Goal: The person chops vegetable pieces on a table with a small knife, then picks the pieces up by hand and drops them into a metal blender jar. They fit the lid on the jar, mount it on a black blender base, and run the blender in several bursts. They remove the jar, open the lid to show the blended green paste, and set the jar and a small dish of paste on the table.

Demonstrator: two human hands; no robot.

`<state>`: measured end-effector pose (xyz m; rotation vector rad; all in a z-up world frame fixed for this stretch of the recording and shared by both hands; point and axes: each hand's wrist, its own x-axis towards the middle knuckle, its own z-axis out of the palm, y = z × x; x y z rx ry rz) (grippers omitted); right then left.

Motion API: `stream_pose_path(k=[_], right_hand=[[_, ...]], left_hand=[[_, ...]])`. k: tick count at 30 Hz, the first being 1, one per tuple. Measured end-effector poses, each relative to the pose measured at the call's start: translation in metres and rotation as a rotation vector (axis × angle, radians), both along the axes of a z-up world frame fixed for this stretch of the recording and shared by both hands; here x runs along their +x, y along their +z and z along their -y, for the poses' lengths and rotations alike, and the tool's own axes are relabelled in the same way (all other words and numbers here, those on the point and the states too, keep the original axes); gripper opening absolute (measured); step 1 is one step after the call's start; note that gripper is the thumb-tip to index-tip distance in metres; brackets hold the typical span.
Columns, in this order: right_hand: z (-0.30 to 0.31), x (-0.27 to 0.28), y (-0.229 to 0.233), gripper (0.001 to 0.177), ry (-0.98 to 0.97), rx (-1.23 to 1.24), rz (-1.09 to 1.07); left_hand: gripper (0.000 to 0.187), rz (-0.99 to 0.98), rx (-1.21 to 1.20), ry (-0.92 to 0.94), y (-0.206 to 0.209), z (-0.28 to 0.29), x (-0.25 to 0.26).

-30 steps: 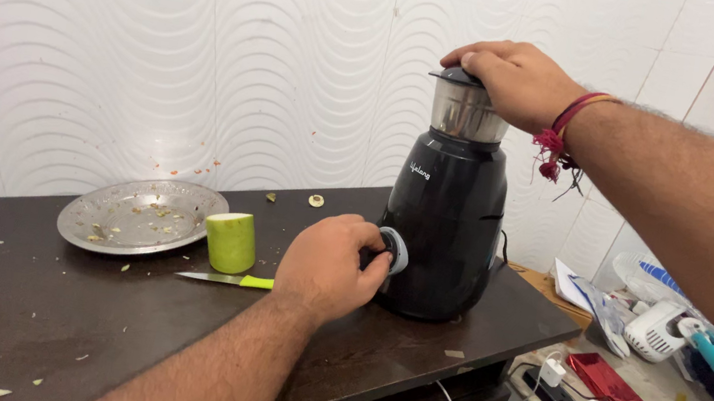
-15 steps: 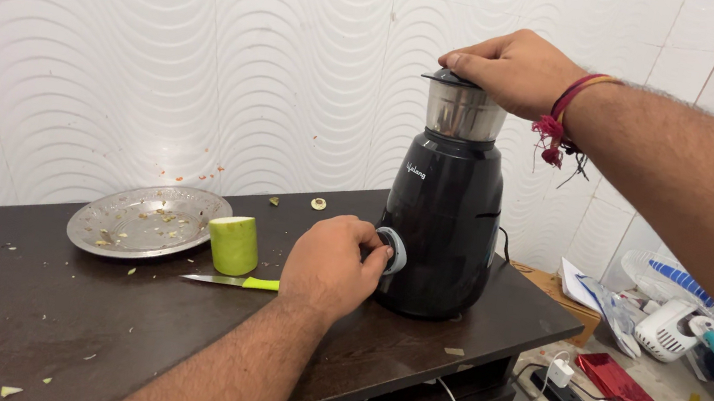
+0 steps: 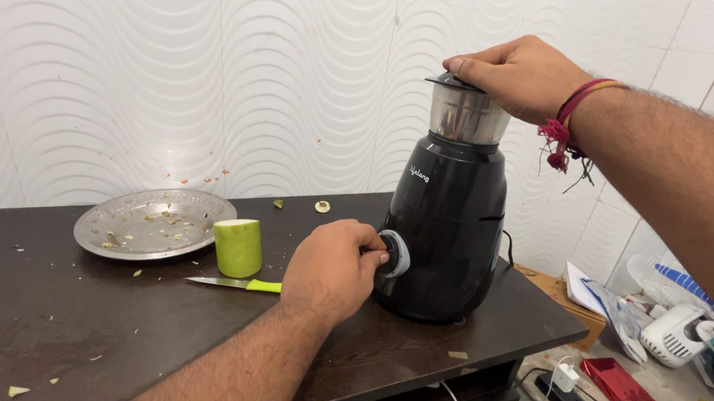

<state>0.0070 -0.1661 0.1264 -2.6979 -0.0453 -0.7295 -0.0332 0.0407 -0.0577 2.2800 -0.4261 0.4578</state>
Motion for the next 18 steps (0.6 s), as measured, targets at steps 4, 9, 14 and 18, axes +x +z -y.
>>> stream_pose_path(k=[4, 9, 14, 18], right_hand=[[-0.0007, 0.0008, 0.0006, 0.042, 0.063, 0.002, 0.011], [-0.0003, 0.0019, 0.0012, 0.042, 0.071, 0.019, 0.024], [0.0008, 0.0023, 0.0005, 0.042, 0.089, -0.001, 0.024], [0.0009, 0.0019, 0.0034, 0.044, 0.052, 0.008, 0.004]], left_hand=[[0.015, 0.013, 0.036, 0.008, -0.0002, 0.0001, 0.0014], [0.015, 0.069, 0.027, 0.001, -0.0014, 0.0002, 0.0022], [0.014, 0.121, 0.026, -0.003, -0.0042, 0.0000, 0.0019], [0.015, 0.054, 0.039, 0.013, -0.0013, -0.0002, 0.0013]])
